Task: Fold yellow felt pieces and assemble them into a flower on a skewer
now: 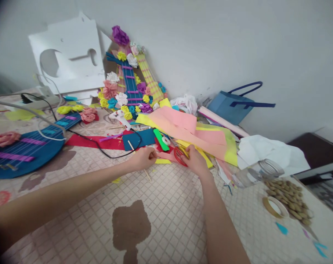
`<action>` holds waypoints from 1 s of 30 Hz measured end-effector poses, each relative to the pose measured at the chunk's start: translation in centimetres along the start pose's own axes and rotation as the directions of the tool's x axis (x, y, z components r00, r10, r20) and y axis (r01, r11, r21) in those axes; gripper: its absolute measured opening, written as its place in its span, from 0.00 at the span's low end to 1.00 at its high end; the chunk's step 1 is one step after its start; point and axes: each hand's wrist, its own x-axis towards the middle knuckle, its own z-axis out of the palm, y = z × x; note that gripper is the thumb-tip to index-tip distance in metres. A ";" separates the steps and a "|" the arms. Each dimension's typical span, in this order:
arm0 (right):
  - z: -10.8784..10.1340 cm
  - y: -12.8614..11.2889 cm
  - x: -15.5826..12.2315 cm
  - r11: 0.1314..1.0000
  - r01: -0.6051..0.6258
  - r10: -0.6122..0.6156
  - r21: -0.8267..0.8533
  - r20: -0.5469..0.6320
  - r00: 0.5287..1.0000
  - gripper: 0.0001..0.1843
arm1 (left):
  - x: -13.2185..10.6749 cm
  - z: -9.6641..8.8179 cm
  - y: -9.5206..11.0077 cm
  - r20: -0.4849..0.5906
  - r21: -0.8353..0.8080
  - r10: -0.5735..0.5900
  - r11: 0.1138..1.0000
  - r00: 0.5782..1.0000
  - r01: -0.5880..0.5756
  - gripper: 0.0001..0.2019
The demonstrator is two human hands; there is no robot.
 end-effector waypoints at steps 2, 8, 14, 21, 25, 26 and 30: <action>-0.9 0.3 -0.6 1.000 0.008 -0.008 0.023 -0.003 1.000 0.12 | -0.1 -0.1 0.0 -0.007 0.017 0.010 1.000 1.000 -0.010 0.08; -1.3 -2.6 -2.4 0.954 0.099 -0.101 0.284 -0.006 0.995 0.11 | -0.3 -0.2 0.1 -0.028 0.079 0.033 0.996 0.999 -0.031 0.07; 0.9 -7.6 -4.1 0.966 0.189 -0.200 0.175 0.042 0.979 0.10 | -0.4 -0.1 -0.1 -0.041 0.141 0.021 0.990 0.999 -0.015 0.09; 2.2 -7.0 -4.0 0.982 0.180 -0.176 -0.056 0.078 0.981 0.09 | -0.6 -0.8 1.0 -0.023 0.214 0.023 0.977 0.999 -0.018 0.06; 2.2 -6.4 -4.0 0.979 0.197 -0.193 -0.051 0.083 0.978 0.08 | -1.8 -3.0 1.0 -0.052 0.253 0.078 0.965 0.996 -0.063 0.05; 2.1 -6.4 -4.0 0.978 0.207 -0.205 -0.029 0.064 0.977 0.08 | -2.5 -3.9 0.8 -0.062 0.257 0.093 0.964 0.994 -0.074 0.04; 2.1 -7.8 -4.1 0.964 0.241 -0.229 0.116 -0.102 0.968 0.08 | -6.0 -7.6 -1.1 -0.088 0.257 0.110 0.963 0.990 -0.084 0.05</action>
